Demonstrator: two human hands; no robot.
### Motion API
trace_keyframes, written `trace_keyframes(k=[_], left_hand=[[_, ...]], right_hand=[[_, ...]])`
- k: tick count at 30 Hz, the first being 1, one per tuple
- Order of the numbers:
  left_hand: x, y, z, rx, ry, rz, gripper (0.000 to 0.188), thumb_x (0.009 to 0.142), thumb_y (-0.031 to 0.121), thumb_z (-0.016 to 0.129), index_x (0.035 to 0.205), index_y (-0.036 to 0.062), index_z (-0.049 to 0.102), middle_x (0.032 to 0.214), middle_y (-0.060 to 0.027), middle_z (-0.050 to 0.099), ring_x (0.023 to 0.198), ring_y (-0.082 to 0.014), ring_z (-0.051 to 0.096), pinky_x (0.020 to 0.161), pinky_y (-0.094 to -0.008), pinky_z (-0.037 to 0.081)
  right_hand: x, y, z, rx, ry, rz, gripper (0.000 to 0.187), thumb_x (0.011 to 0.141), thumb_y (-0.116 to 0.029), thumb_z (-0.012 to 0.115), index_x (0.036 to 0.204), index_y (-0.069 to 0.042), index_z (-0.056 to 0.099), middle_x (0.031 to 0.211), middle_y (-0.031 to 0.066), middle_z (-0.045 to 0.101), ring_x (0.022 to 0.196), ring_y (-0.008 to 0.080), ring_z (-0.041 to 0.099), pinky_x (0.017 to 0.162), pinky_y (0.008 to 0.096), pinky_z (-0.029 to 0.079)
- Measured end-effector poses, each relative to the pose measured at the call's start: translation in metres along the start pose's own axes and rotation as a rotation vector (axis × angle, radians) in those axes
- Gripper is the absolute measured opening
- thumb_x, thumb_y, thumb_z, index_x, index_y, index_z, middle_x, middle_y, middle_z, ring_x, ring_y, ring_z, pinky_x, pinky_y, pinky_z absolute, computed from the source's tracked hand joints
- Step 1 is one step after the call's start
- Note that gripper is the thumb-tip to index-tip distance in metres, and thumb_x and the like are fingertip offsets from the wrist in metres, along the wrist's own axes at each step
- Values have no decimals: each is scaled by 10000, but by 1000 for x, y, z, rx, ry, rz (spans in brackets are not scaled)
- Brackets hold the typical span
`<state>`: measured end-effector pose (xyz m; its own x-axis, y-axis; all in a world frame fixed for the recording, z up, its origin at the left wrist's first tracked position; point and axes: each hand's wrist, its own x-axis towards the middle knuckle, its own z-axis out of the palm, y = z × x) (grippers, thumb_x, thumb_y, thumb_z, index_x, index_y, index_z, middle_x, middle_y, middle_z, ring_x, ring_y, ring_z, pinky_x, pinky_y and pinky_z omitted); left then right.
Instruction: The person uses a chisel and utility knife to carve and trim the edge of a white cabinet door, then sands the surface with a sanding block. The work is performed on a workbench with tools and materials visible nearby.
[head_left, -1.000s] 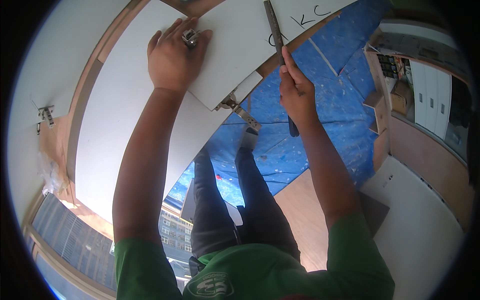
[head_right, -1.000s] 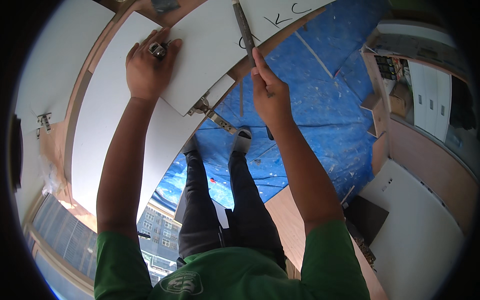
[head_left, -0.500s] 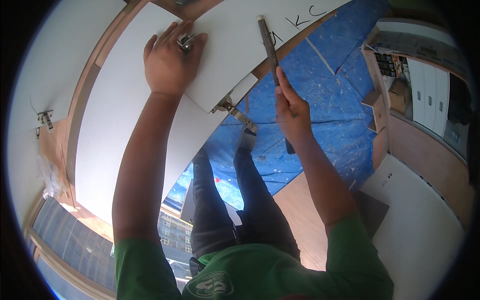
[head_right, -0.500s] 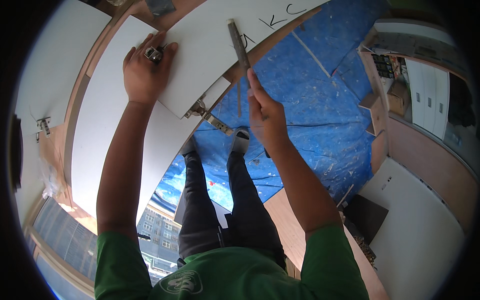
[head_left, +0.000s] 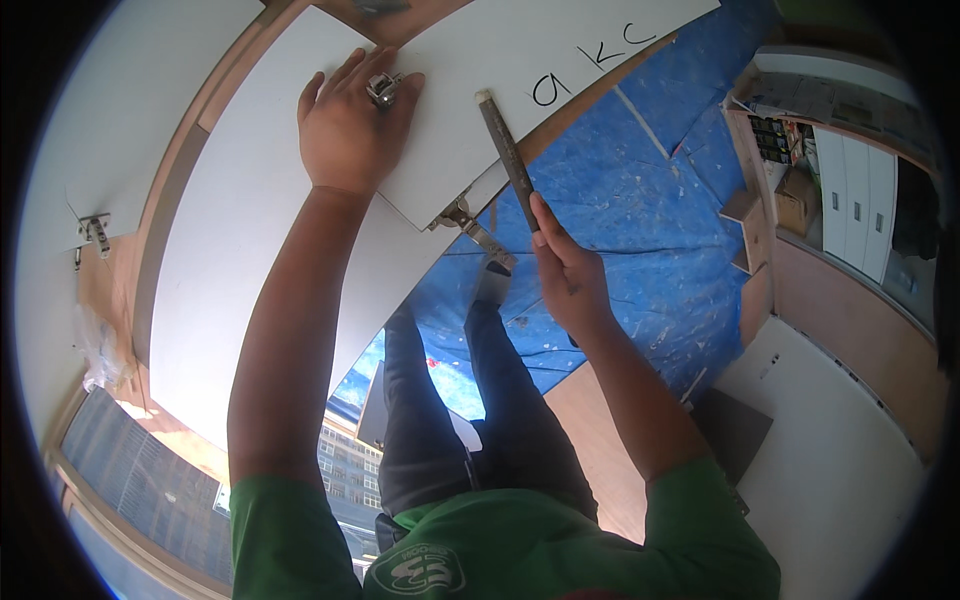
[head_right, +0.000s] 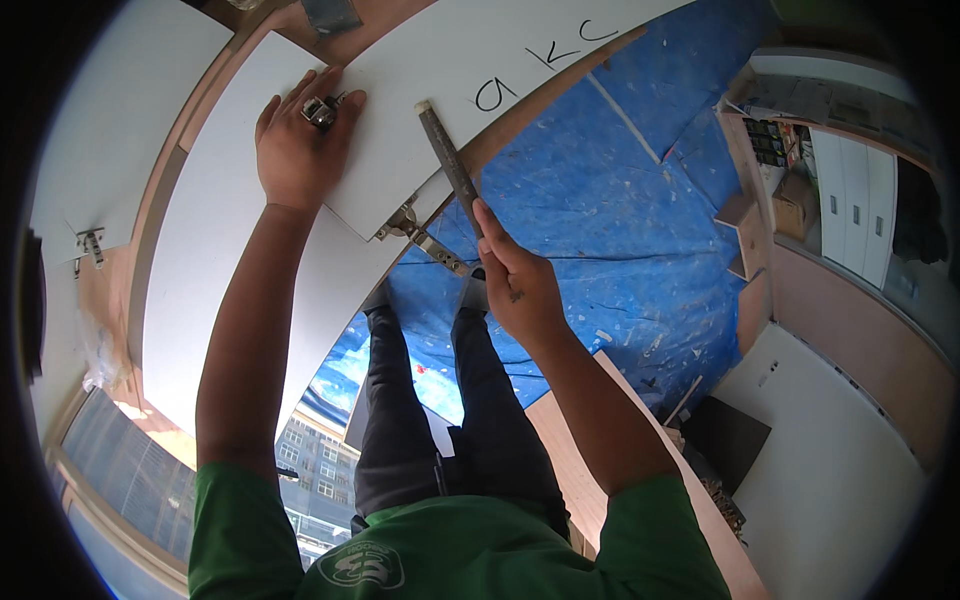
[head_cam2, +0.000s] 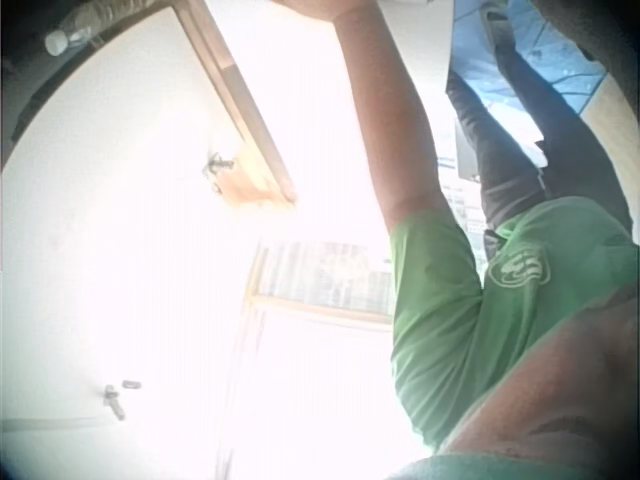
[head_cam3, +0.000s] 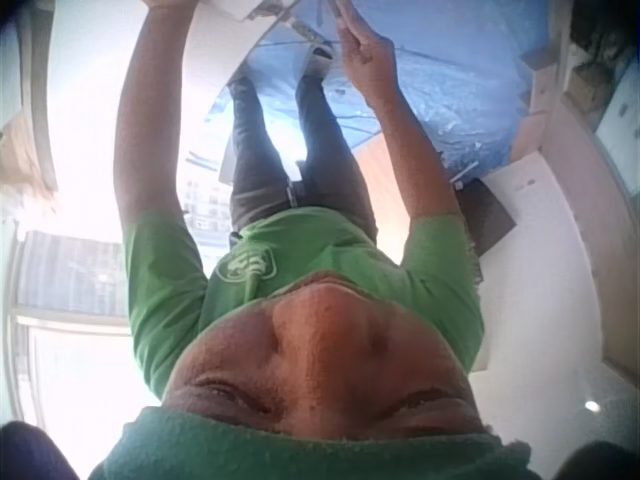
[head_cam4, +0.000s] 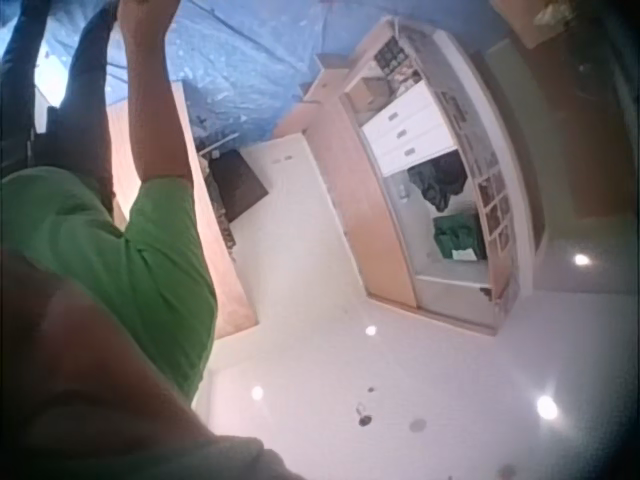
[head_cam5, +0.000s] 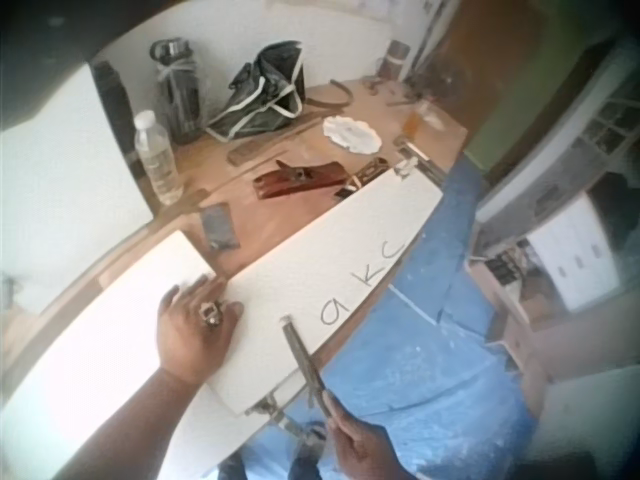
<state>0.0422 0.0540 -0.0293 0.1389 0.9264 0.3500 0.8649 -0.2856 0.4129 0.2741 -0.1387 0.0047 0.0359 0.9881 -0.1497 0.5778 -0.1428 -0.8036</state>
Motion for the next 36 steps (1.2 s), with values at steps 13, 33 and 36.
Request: trace_keyframes(k=[13,33,36], left_hand=[[2,6,-3,-32,8,14,531,962,556,658,1255,120,733,1222,-132,749,1280,-275,644,1161,-463,395],[7,8,-26,-163,-137,-17,703,1016,597,483,1212,-36,717,1265,-271,700,1306,-431,596,1195,-529,350],[9,6,-29,-244,-136,4,715,1021,596,463,1201,-48,718,1252,-289,698,1283,-453,603,1182,-539,358]], right_hand=[[-7,-10,-21,232,12,256,484,1111,-217,543,1586,-160,472,702,-47,512,602,41,479,550,249,466],[-16,19,-24,-126,-260,-160,570,1019,-69,668,1542,-253,535,681,85,587,570,153,531,599,274,485],[4,5,-13,-104,-226,-133,547,1030,-89,660,1537,-255,540,687,87,596,577,144,538,606,269,489]])
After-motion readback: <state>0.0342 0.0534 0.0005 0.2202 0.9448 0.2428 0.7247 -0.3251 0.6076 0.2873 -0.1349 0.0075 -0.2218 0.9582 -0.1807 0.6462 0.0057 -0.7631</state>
